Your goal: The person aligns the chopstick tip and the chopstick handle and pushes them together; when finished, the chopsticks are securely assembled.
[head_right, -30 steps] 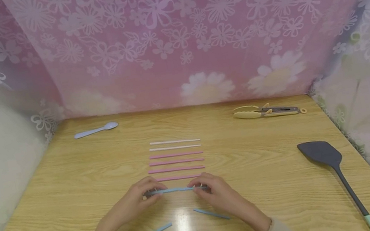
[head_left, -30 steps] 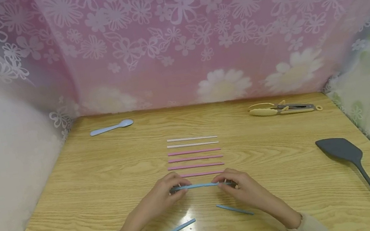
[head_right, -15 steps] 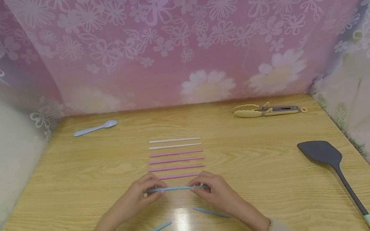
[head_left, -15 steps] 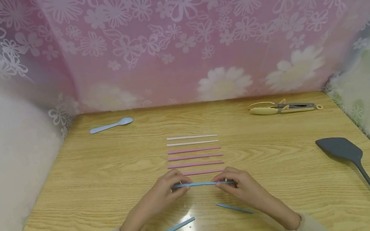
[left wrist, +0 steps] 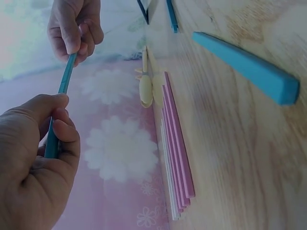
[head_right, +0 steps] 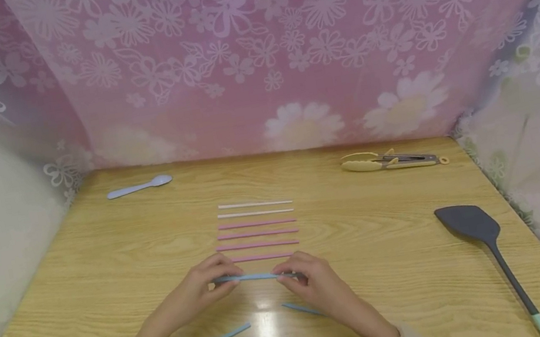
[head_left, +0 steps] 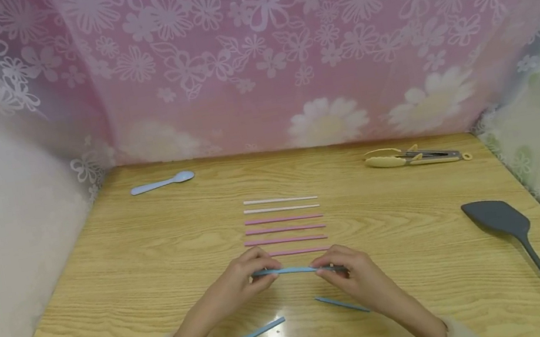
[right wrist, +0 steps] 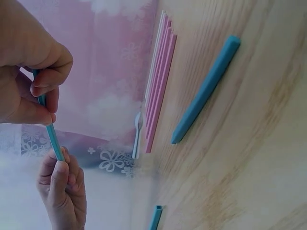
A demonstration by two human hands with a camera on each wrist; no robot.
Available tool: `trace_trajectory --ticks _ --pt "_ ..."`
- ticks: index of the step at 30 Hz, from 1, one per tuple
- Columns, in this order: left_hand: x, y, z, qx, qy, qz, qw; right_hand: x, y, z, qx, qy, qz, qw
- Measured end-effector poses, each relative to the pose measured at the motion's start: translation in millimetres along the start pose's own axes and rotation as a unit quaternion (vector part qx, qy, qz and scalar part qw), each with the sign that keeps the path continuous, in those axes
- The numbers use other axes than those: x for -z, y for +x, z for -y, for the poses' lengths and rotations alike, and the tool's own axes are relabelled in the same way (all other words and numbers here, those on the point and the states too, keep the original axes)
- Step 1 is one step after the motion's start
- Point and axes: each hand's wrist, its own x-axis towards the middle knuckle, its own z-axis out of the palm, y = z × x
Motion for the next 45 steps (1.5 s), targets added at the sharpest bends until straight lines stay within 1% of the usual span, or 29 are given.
trace_trajectory --ticks 2,5,8,14,18,21,25,29,31,35,39,45 --pt "1.2 -0.3 -2.3 -0.013 0.007 -0.002 0.9999 0.6 -0.9 1.4 0.005 -0.001 -0.003 1.0" --pt "1.9 -0.4 -4.5 -0.025 0.015 -0.003 0.9996 0.8 -1.0 3.1 0.006 -0.001 -0.006 1.0" --pt "1.3 -1.3 -4.4 -0.022 0.011 -0.002 0.9997 0.1 -0.4 4.0 0.006 0.002 -0.006 1.0" --pt "-2.2 -2.9 -0.8 0.004 -0.002 0.001 1.0 -2.0 0.5 2.4 -0.012 0.005 -0.004 0.9999" --pt "-4.9 -3.1 4.2 0.014 -0.004 0.003 0.9999 -3.9 -0.6 -1.4 -0.036 0.004 0.007 0.9993" --pt "-6.3 -2.8 6.5 0.021 -0.002 0.0 0.9998 -4.5 -1.9 -3.6 -0.054 0.0 0.007 0.9985" --pt "-6.8 -2.1 8.6 0.039 0.001 -0.008 0.9992 -4.4 -2.7 -7.3 -0.06 -0.027 -0.009 0.9978" --pt "-6.7 -2.8 11.2 0.065 0.003 -0.01 0.9978 -4.0 -2.4 -14.2 -0.062 -0.053 -0.027 0.9963" --pt "-6.8 -3.3 12.6 0.078 0.003 -0.007 0.9969 -3.9 -1.9 -18.1 -0.062 -0.059 -0.028 0.9959" --pt "-6.9 -4.1 15.8 0.103 -0.003 0.003 0.9946 -3.2 -0.4 -24.6 -0.063 -0.062 -0.009 0.996" --pt "-6.0 -6.5 23.7 0.123 -0.003 0.015 0.9923 -2.7 1.7 -29.8 -0.082 -0.062 0.017 0.9946" --pt "-3.5 -11.3 37.5 0.143 0.009 0.021 0.9894 -4.1 4.1 -38.8 -0.106 -0.074 0.037 0.9909"
